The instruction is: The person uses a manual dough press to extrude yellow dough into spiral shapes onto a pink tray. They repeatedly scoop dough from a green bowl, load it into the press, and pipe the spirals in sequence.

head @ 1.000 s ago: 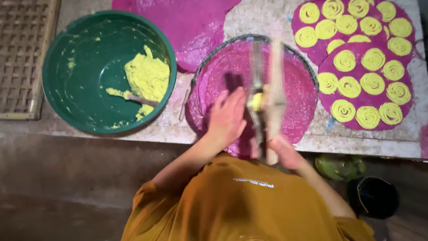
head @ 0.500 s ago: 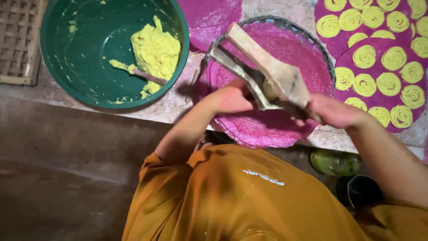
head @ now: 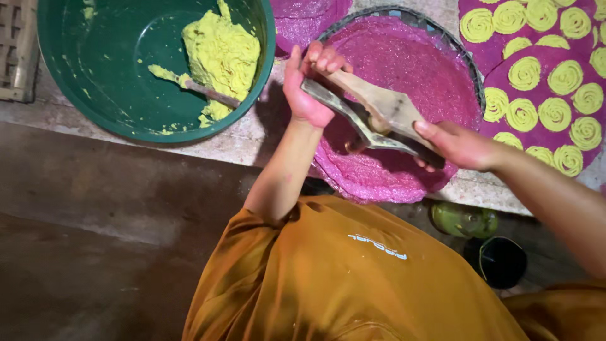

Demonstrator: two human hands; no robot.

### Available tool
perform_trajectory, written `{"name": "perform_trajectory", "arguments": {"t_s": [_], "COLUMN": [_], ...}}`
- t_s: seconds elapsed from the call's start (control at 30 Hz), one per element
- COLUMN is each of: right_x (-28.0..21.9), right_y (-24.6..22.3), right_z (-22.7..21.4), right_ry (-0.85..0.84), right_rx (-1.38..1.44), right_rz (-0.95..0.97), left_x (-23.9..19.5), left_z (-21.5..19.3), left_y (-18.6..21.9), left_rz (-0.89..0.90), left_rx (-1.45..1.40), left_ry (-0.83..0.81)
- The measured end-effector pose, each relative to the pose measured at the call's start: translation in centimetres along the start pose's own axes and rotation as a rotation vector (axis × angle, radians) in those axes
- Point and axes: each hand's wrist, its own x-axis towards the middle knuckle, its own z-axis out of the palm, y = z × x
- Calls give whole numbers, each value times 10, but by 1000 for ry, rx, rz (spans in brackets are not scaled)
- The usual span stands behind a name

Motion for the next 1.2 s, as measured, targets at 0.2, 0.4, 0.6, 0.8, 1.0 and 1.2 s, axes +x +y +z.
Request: {"name": "perform_trajectory", "arguments": {"t_s": [0.2,0.4,0.6,0.8,1.0,1.2], "right_x": [10,5,4,-24,-20,-8], "right_y": [-14,-30,-44,-39,-40,-46], "right_z": [34,25,36,27,16,42], "right_ry": [209,226,247,201,341,272], "right_rx": [-183,-243,-242,-210,-322,-214], "right_rz": [-101,-11,-123,47,-95,-171], "left_x": [3,4,14,-5,22,16], "left_z": [-13,-14,5,18,23,27], "left_y": [26,17,36,15,6,37], "left_rz": [19,47,57,65,64,68], "left_rx": [52,33,100,71,64,154], "left_ry": [-103,-32,-66,19,-11,-80]}}
